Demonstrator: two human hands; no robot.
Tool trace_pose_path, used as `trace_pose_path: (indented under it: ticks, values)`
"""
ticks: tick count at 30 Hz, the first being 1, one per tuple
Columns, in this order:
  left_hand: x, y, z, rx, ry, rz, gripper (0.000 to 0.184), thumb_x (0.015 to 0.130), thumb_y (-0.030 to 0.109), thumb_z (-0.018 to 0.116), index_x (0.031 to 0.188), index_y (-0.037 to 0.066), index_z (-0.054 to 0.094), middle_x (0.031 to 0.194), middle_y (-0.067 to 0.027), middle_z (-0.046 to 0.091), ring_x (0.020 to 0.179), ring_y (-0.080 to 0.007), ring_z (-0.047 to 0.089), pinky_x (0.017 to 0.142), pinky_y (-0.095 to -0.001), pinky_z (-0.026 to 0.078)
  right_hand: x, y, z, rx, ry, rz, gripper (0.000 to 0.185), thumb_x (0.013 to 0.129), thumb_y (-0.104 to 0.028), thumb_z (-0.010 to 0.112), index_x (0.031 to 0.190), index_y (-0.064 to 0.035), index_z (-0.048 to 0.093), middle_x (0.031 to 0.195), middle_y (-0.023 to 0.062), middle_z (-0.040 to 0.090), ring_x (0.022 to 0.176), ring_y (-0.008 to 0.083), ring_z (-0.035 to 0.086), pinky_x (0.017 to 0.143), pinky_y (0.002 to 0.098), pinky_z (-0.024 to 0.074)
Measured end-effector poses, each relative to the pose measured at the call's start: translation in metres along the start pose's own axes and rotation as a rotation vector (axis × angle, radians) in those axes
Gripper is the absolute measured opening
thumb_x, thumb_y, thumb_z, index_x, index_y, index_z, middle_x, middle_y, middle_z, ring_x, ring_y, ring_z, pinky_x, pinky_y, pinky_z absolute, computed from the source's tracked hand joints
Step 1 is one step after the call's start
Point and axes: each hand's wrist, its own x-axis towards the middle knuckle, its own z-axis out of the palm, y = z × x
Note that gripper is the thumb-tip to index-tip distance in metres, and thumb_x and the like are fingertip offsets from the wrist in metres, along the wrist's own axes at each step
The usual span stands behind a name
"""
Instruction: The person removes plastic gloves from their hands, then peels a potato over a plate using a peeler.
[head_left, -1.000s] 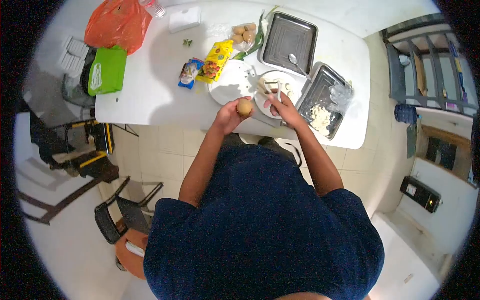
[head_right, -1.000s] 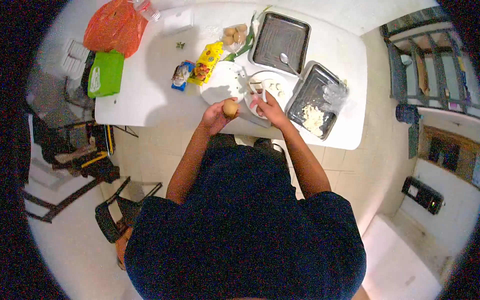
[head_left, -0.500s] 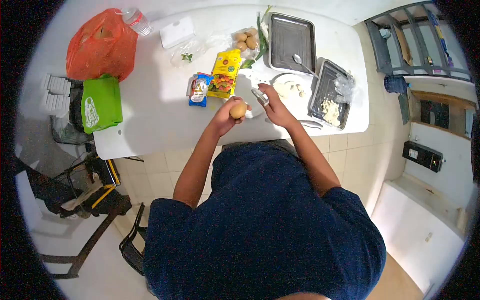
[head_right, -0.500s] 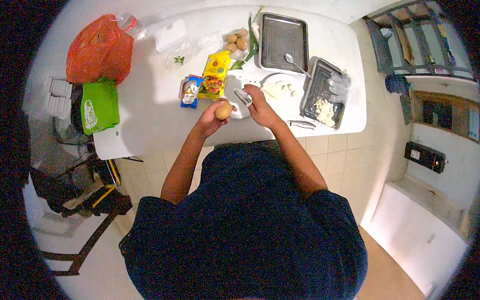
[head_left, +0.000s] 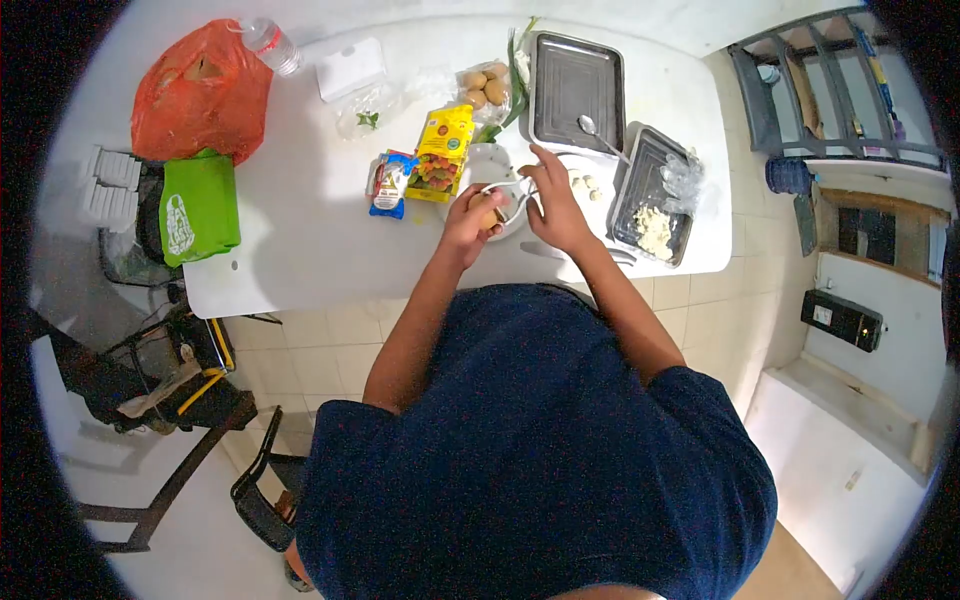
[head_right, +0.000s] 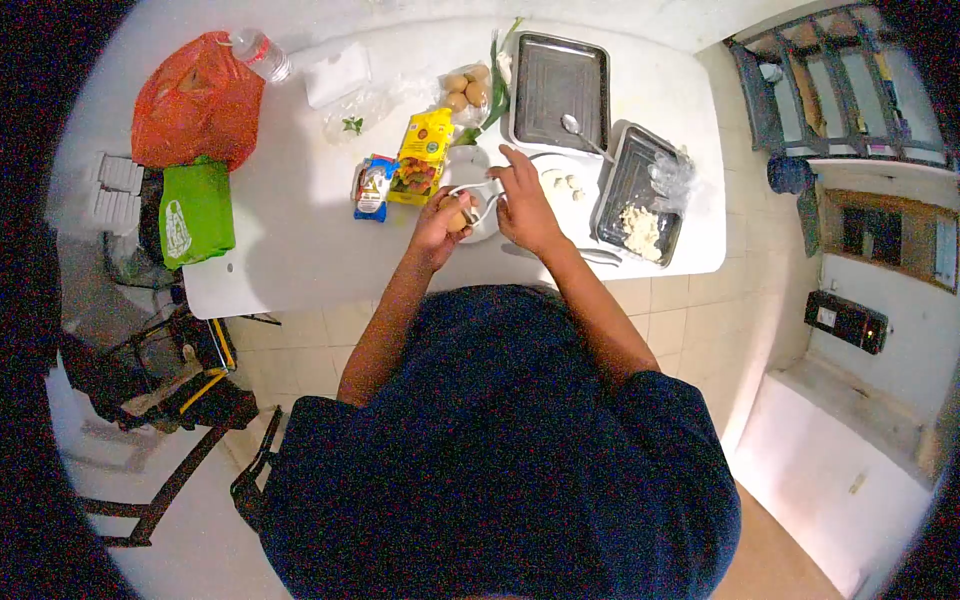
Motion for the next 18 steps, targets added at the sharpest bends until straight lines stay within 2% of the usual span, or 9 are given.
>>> trace_pose_path:
  ticks: [2,3,6,7,10,11,14,15,18]
  values:
    - [-0.001,-0.001,0.004,0.036,-0.010,0.062,0.021,0.092,0.018,0.069,0.108,0.009,0.059,0.095,-0.0027,0.066,0.077,-0.0097,0.063,0.059,-0.0262,0.049,-0.007,0.010,0.001,0.202,0.120,0.044,0.071,0.070,0.002,0.063,0.138,-0.0056,0.041,0.148,0.0221,0.033,0.138,0.0425,0.032,0.111,0.0482,0.0330]
    - [-0.003,-0.002,0.005,0.053,-0.012,0.092,0.021,0.091,0.017,0.070,0.108,0.008,0.060,0.094,-0.0025,0.066,0.077,-0.0089,0.062,0.059,-0.0260,0.049,-0.009,0.013,0.004,0.322,0.169,0.180,0.073,0.079,-0.015,0.069,0.143,-0.0047,0.035,0.146,0.0214,0.036,0.135,0.0390,0.038,0.106,0.0462,0.0391]
    - [-0.002,0.001,0.003,0.522,-0.072,0.230,0.024,0.089,0.016,0.073,0.106,0.005,0.061,0.093,-0.0025,0.064,0.079,-0.0075,0.060,0.061,-0.0254,0.049,-0.007,0.019,0.000,0.973,-0.028,1.016,0.071,0.084,-0.039,0.071,0.136,-0.0019,0.042,0.134,0.0175,0.049,0.119,0.0304,0.052,0.097,0.0438,0.0453]
    - [-0.001,0.001,0.006,0.552,-0.122,0.288,0.023,0.088,0.015,0.073,0.105,0.005,0.061,0.091,-0.0021,0.065,0.078,-0.0074,0.060,0.062,-0.0251,0.049,-0.006,0.020,-0.007,1.133,-0.189,1.041,0.074,0.085,-0.058,0.065,0.131,-0.0031,0.046,0.119,0.0127,0.056,0.103,0.0226,0.058,0.082,0.0392,0.0502]
    - [0.003,-0.008,0.009,0.650,-0.234,0.400,0.021,0.088,0.013,0.074,0.103,0.003,0.062,0.087,-0.0014,0.065,0.077,-0.0071,0.061,0.065,-0.0242,0.049,0.000,0.025,-0.010,1.130,-0.355,1.121,0.076,0.084,-0.064,0.064,0.129,-0.0056,0.046,0.116,0.0138,0.056,0.092,0.0215,0.060,0.075,0.0347,0.0519]
    - [0.008,-0.016,0.004,0.688,-0.247,0.402,0.022,0.088,0.013,0.074,0.103,0.003,0.062,0.088,-0.0014,0.065,0.078,-0.0070,0.061,0.066,-0.0241,0.049,0.003,0.024,-0.009,1.044,-0.344,1.133,0.067,0.084,-0.053,0.070,0.122,-0.0032,0.047,0.105,0.0131,0.059,0.076,0.0195,0.061,0.067,0.0328,0.0546]
    - [0.008,-0.007,0.014,0.873,-0.241,0.597,0.022,0.088,0.011,0.073,0.105,0.003,0.061,0.090,-0.0026,0.064,0.077,-0.0076,0.060,0.067,-0.0241,0.049,0.000,0.031,0.009,0.984,-0.181,1.106,0.054,0.083,-0.035,0.074,0.115,0.0025,0.052,0.098,0.0122,0.056,0.070,0.0195,0.062,0.067,0.0364,0.0598]
    - [0.004,-0.006,0.017,0.932,-0.225,0.692,0.022,0.088,0.011,0.073,0.106,0.004,0.061,0.091,-0.0031,0.064,0.077,-0.0080,0.060,0.067,-0.0241,0.049,-0.002,0.034,0.008,1.118,-0.107,1.108,0.044,0.085,-0.021,0.070,0.114,0.0059,0.051,0.097,0.0146,0.060,0.073,0.0224,0.065,0.074,0.0378,0.0626]
    - [-0.005,-0.005,0.018,0.603,-0.064,0.543,0.022,0.091,0.018,0.069,0.103,0.002,0.060,0.087,-0.0052,0.063,0.073,-0.0102,0.060,0.066,-0.0262,0.049,-0.007,0.044,-0.003,1.471,-0.090,0.929,0.041,0.088,-0.014,0.065,0.118,0.0063,0.046,0.099,0.0173,0.065,0.080,0.0248,0.068,0.074,0.0359,0.0625]
